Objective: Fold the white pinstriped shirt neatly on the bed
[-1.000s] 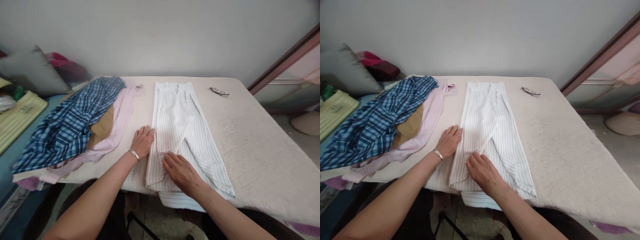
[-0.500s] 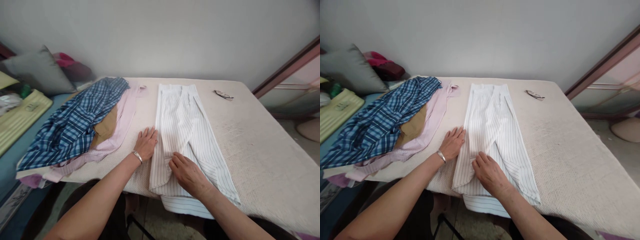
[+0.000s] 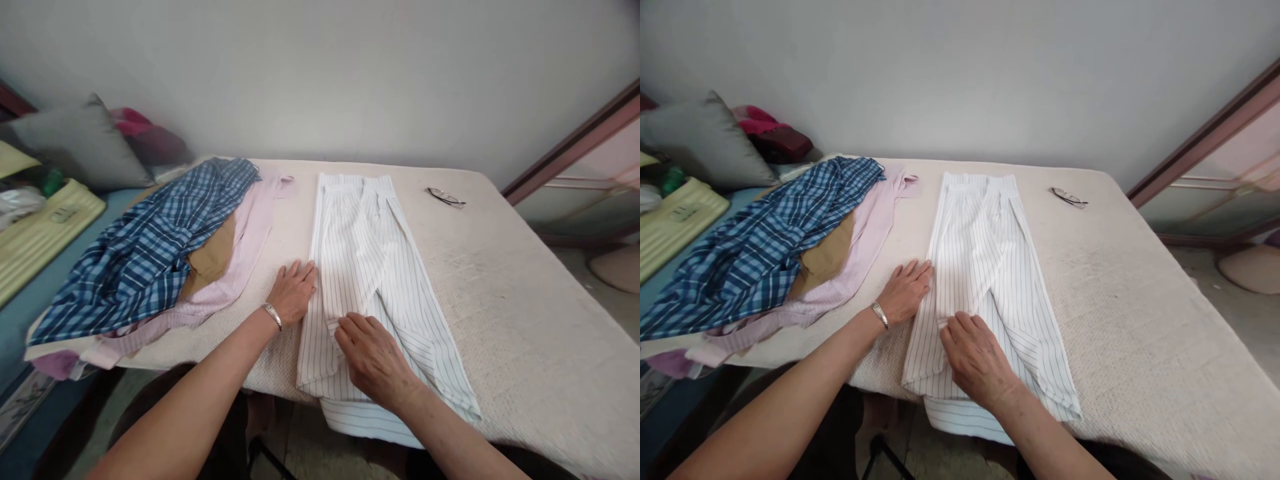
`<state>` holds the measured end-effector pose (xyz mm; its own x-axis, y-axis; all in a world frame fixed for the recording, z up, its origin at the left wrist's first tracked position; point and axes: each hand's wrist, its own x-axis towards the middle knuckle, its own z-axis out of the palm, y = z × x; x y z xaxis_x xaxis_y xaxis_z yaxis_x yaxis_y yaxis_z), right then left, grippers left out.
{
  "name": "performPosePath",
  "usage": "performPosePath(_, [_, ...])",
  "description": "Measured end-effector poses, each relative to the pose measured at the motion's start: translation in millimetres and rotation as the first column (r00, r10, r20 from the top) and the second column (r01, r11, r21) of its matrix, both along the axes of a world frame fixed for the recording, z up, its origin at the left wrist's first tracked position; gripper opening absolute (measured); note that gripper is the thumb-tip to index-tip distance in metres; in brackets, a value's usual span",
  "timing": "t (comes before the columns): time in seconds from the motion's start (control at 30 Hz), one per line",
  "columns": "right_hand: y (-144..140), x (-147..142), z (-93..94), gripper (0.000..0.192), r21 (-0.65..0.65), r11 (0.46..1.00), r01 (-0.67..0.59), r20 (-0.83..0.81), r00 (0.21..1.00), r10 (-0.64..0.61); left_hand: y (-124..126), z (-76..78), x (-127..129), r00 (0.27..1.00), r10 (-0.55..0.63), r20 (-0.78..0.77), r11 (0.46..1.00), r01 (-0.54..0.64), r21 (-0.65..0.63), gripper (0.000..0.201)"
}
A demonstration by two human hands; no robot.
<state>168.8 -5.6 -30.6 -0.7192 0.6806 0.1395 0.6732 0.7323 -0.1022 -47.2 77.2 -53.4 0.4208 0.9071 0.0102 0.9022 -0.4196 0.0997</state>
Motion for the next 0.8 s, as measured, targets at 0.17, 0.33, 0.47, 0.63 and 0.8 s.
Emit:
performPosePath(0.17, [-21, -20, -4.7, 0.068, -0.091, 0.98, -0.179, -0.156, 0.974, 0.163, 21, -0.1, -6, 0.998, 0.052, 0.044, 0.996, -0.055, 0.068, 0.05])
performPosePath(0.33, [-31, -26, -21.1, 0.099, -0.186, 0.956, -0.226, -0.144, 0.969, 0.201, 81, -11.9, -10, 0.999, 0.024, -0.033, 0.998, -0.022, 0.058, 0.054])
performPosePath(0.47, [-26, -28, -44.2, 0.1, -0.13, 0.957, -0.259, -0.126, 0.962, 0.243, 123, -18.2, -8, 0.998, 0.006, -0.062, 0.998, -0.002, 0.067, 0.057])
performPosePath(0.63, [-18, -30, -66.3, 0.054, 0.177, 0.955, -0.239, -0.036, 0.968, 0.249, 164, -19.8, -7, 0.996, -0.01, -0.084, 0.998, 0.014, 0.056, 0.057])
performPosePath(0.8, [-11, -34, -75.3, 0.045, 0.388, 0.905, -0.177, -0.103, 0.967, 0.233, 212, -21.6, -6, 0.994, 0.072, -0.077, 0.997, -0.071, 0.017, 0.06])
